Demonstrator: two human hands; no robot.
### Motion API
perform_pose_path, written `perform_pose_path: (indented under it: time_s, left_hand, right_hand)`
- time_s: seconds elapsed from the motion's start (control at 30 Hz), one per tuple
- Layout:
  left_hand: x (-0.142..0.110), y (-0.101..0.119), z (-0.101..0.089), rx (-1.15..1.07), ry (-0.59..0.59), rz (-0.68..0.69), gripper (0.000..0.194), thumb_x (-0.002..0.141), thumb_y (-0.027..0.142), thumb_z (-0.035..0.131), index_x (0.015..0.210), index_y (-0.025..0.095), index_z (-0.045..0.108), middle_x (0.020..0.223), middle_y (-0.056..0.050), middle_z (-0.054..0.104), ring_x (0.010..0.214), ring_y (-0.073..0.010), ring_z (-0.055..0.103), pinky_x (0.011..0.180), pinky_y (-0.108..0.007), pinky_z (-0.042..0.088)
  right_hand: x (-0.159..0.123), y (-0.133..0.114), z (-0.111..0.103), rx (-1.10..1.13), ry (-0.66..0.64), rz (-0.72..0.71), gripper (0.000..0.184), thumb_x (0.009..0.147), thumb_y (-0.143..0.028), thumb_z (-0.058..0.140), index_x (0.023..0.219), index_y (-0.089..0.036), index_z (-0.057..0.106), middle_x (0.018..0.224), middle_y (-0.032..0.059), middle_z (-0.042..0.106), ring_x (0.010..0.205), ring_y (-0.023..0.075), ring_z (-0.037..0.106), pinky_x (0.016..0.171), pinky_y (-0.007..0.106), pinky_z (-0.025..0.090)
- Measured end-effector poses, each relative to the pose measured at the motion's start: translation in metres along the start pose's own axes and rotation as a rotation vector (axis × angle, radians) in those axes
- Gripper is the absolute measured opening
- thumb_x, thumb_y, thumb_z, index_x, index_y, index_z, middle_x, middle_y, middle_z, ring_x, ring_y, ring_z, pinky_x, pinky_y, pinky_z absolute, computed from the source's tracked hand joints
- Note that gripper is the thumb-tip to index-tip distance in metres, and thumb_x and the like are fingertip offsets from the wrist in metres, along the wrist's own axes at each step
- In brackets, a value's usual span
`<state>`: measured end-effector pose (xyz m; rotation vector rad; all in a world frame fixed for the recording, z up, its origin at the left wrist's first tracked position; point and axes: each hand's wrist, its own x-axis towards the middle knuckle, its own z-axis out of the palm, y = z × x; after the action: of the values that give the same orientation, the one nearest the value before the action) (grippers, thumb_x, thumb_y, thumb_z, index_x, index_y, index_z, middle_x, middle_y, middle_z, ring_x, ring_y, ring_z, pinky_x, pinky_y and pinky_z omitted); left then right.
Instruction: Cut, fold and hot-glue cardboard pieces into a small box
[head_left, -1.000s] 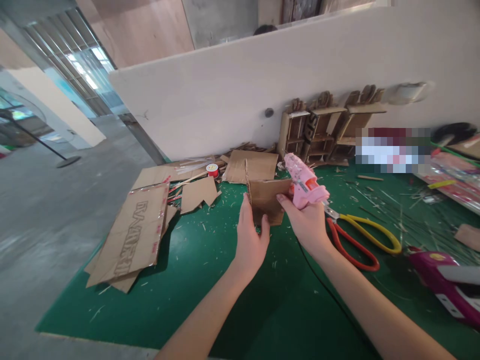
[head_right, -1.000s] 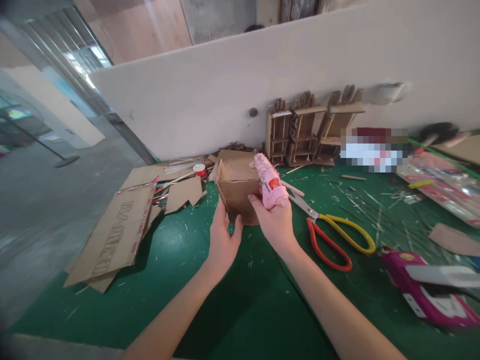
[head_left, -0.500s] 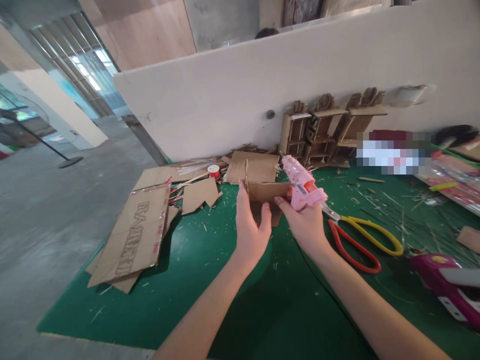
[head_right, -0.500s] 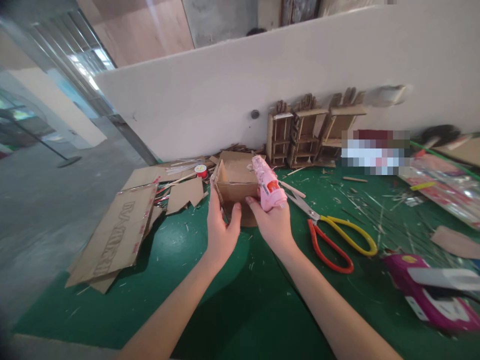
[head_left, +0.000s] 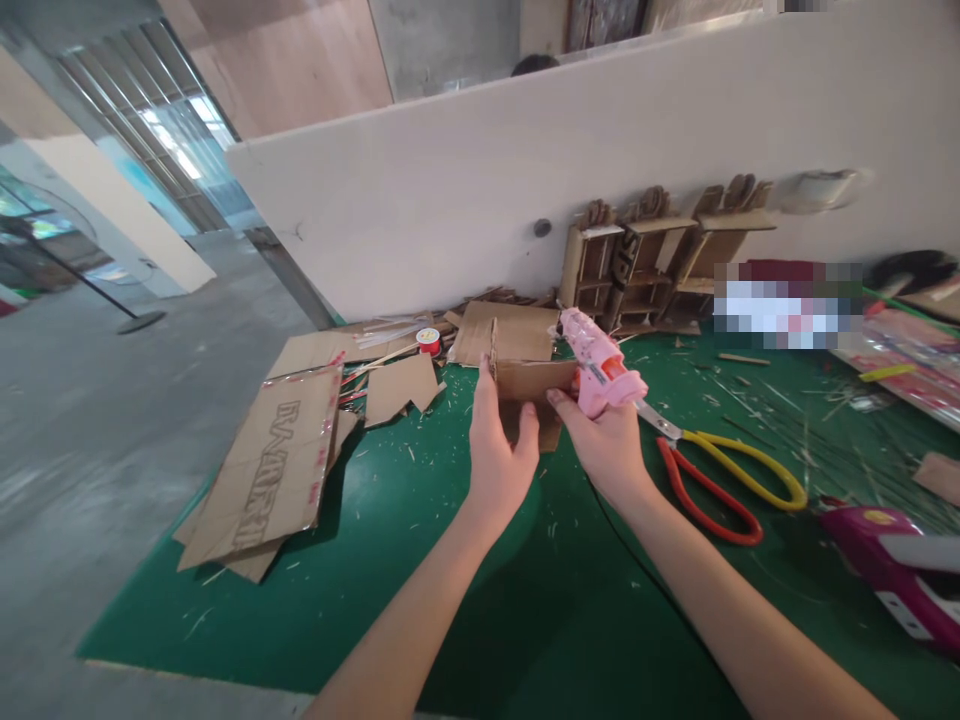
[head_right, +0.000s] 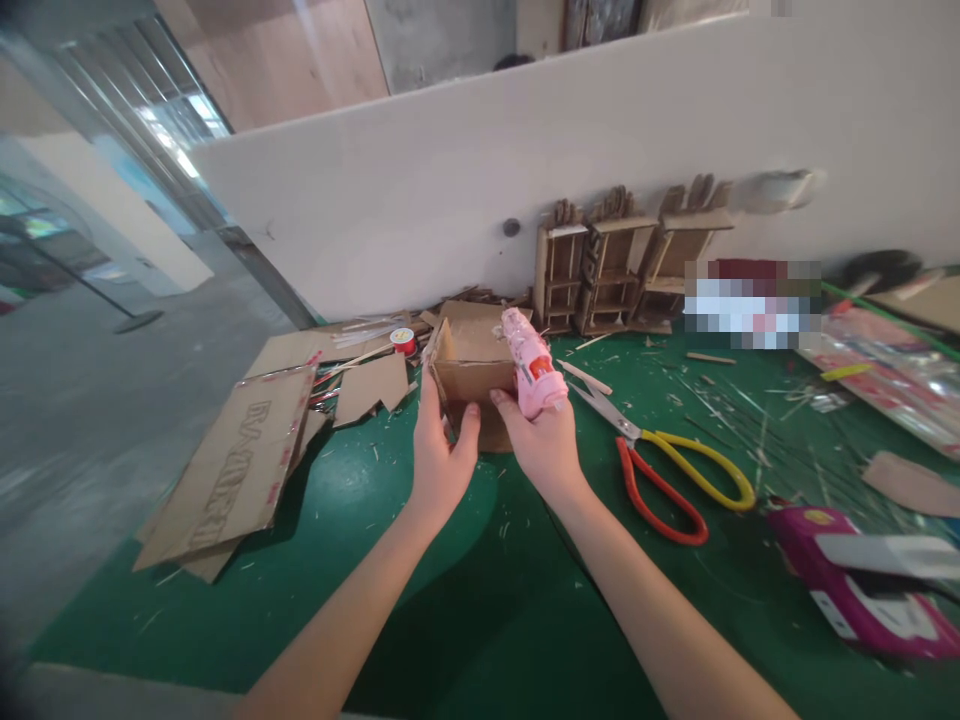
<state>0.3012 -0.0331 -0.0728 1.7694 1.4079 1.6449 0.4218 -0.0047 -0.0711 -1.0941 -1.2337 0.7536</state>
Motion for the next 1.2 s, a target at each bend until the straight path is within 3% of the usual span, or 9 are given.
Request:
perform_pose_path:
  time_s: [0.17,0.37,0.53,0.73,1.2]
  left_hand:
    - [-0.002,-0.005,-0.002,-0.021,-0.051,-0.006,0.075,0.091,0.019,0.049,0.153,0.032,0.009,0.158,-0.007,0.026,0.142,-0.0245,0.032,0.116,-0.046,0.031]
    - [-0.004,-0.008,-0.004,-0.03,-0.107,0.024,0.09,0.084,0.009,0.051,0.154,0.031,-0.002,0.162,-0.005,0.01,0.148,-0.0255,0.016,0.12,-0.048,0.019]
    - [-0.009,-0.015,-0.009,-0.168,-0.197,-0.028,0.093,0.084,0.007,0.049,0.153,0.035,-0.006,0.163,-0.001,0.006,0.148,-0.0235,0.015,0.12,-0.046,0.022]
    - [-0.025,-0.03,-0.008,-0.236,-0.233,-0.087,0.084,0.088,0.014,0.051,0.154,0.032,0.003,0.162,-0.005,0.014,0.147,-0.0242,0.02,0.119,-0.046,0.022]
    - [-0.033,-0.038,-0.004,-0.251,-0.249,-0.113,0.089,0.087,0.017,0.055,0.153,0.032,-0.002,0.161,-0.007,0.017,0.146,-0.0238,0.024,0.118,-0.047,0.025]
  right_hand:
    - [0.0,-0.003,0.003,0.014,0.013,-0.002,0.032,0.074,-0.037,0.071,0.099,-0.017,0.067,0.093,0.0073,0.071,0.089,0.0254,0.066,0.085,0.044,0.054]
    - [-0.001,-0.002,0.001,0.004,0.011,-0.006,0.031,0.075,-0.037,0.071,0.099,-0.018,0.068,0.093,0.0076,0.071,0.089,0.0266,0.067,0.084,0.046,0.055]
    - [-0.001,-0.001,0.0,-0.017,0.0,-0.017,0.033,0.077,-0.039,0.07,0.102,-0.018,0.068,0.093,0.0081,0.072,0.089,0.0267,0.067,0.084,0.047,0.055]
    - [-0.002,0.0,0.0,-0.012,0.007,-0.006,0.035,0.077,-0.041,0.07,0.104,-0.018,0.068,0.093,0.008,0.071,0.09,0.0264,0.067,0.083,0.045,0.055]
    - [-0.004,0.006,0.005,-0.007,0.02,-0.043,0.037,0.079,-0.039,0.068,0.111,-0.019,0.066,0.101,0.0075,0.07,0.094,0.0246,0.067,0.088,0.045,0.054]
